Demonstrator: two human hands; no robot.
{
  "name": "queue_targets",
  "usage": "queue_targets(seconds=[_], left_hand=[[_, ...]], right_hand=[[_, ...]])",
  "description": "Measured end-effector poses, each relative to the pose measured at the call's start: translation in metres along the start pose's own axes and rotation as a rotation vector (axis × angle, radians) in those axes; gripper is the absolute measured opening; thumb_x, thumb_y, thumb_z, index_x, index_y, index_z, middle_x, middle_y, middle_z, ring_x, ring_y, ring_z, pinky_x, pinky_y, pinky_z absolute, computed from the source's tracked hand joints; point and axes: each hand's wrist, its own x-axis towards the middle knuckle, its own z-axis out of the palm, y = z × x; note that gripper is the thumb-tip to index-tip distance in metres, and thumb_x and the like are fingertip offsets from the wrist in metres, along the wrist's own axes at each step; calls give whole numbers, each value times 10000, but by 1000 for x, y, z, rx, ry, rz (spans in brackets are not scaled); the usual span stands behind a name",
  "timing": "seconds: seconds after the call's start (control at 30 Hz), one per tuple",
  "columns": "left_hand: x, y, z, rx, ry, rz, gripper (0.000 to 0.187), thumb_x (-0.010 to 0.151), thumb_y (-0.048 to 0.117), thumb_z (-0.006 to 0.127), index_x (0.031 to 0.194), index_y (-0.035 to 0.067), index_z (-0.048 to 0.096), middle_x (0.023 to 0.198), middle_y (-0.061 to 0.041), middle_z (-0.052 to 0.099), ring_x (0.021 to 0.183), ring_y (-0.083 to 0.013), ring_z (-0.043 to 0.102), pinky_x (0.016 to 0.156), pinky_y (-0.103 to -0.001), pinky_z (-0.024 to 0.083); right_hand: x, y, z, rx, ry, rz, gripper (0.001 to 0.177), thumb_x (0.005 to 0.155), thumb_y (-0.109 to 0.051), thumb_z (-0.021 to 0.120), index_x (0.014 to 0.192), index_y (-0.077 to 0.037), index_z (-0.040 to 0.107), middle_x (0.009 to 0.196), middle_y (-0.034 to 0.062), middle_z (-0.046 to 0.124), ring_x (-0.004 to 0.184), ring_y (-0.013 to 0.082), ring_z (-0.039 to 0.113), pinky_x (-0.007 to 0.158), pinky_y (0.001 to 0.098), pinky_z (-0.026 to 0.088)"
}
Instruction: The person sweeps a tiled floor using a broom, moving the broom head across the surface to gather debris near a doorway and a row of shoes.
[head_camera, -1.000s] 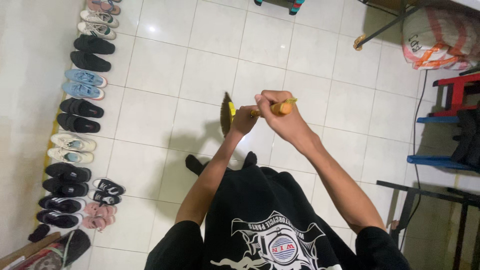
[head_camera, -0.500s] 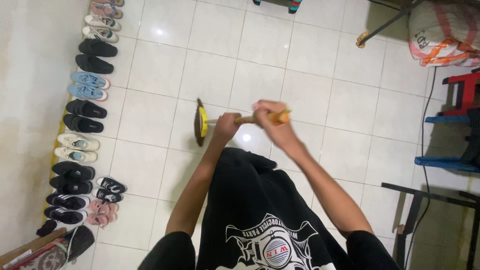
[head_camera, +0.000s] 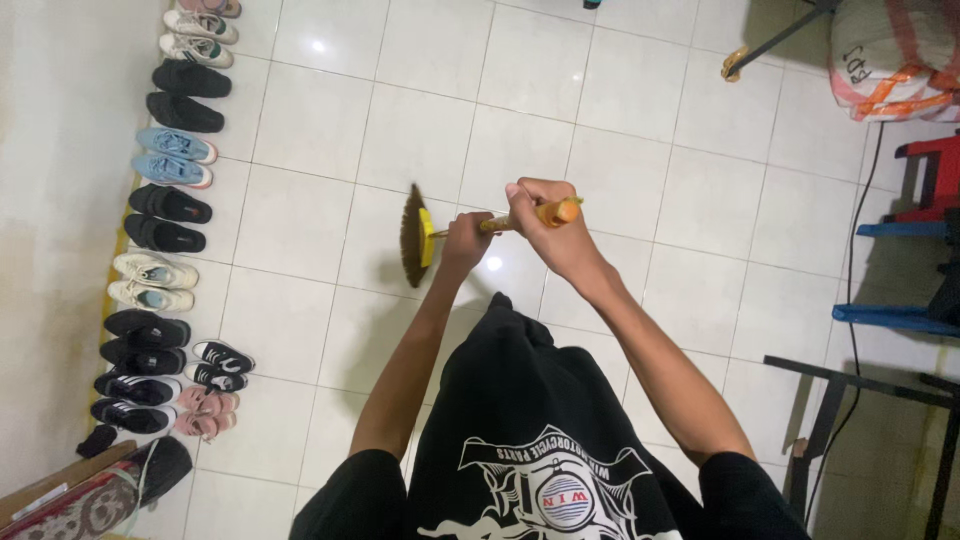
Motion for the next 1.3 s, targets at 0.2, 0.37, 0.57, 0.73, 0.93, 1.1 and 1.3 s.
queue_targets(seconds=[0.2, 0.37, 0.57, 0.73, 0.93, 1.1, 1.3], left_hand=[[23, 48, -5, -129, -170, -84, 108, 899, 165, 657, 910, 113, 752, 827, -140, 743, 768, -343, 712, 684, -442, 559], [17, 74, 24, -206, -194, -81, 156, 923, 203, 676, 938, 53, 713, 843, -181, 726, 803, -368, 707, 659, -434, 536], [31, 118, 63, -360, -248, 25, 150, 932, 184, 661, 955, 39, 696, 821, -166, 728, 760, -305, 737, 668, -407, 553], [65, 176, 51, -435, -668, 229, 686, 858, 165, 760, 1442, 69, 413, 1361, -189, 584, 1293, -350, 547, 1045, -404, 468], [124, 223, -72, -418, -599, 165, 613, 943, 134, 661, 1492, 153, 389, 1490, -82, 556, 1451, -272, 438, 1152, -480, 360], [129, 299, -138, -449, -501, 277, 355, 1026, 157, 556, 1381, 145, 548, 1374, -43, 682, 1365, -203, 615, 1133, -430, 493], [118, 352, -144, -593, -550, 493, 248, 1127, 230, 526, 1337, 120, 603, 1313, -48, 708, 1301, -200, 682, 1149, -422, 528]], right_hand=[[-4, -21, -14, -106, 1, 7, 464, 1063, -167, 538, 640, -36, 399, 568, -9, 344, 552, 74, 285, 475, 315, 286], [-21, -32, -27, -159, -1, 113, 480, 1053, -173, 531, 621, -22, 386, 546, -5, 335, 533, 85, 276, 469, 328, 288], [-35, -28, -63, -133, 94, 6, 440, 1038, -136, 539, 632, -21, 414, 556, -4, 398, 548, 71, 345, 480, 303, 329], [-62, -19, -137, 34, 272, -65, 425, 1076, -130, 552, 669, -58, 452, 620, -37, 421, 560, 55, 393, 506, 268, 329], [-95, -34, -228, 226, 137, -432, 486, 1051, -175, 557, 606, -158, 362, 503, -77, 348, 364, 79, 300, 358, 267, 294], [-104, -33, -245, 381, 135, -369, 474, 1039, -125, 582, 643, -155, 322, 490, -49, 328, 321, 65, 255, 351, 258, 253], [-78, 25, -203, 525, 180, -242, 389, 1022, -114, 641, 738, -139, 376, 541, -25, 381, 381, 64, 321, 350, 253, 245]])
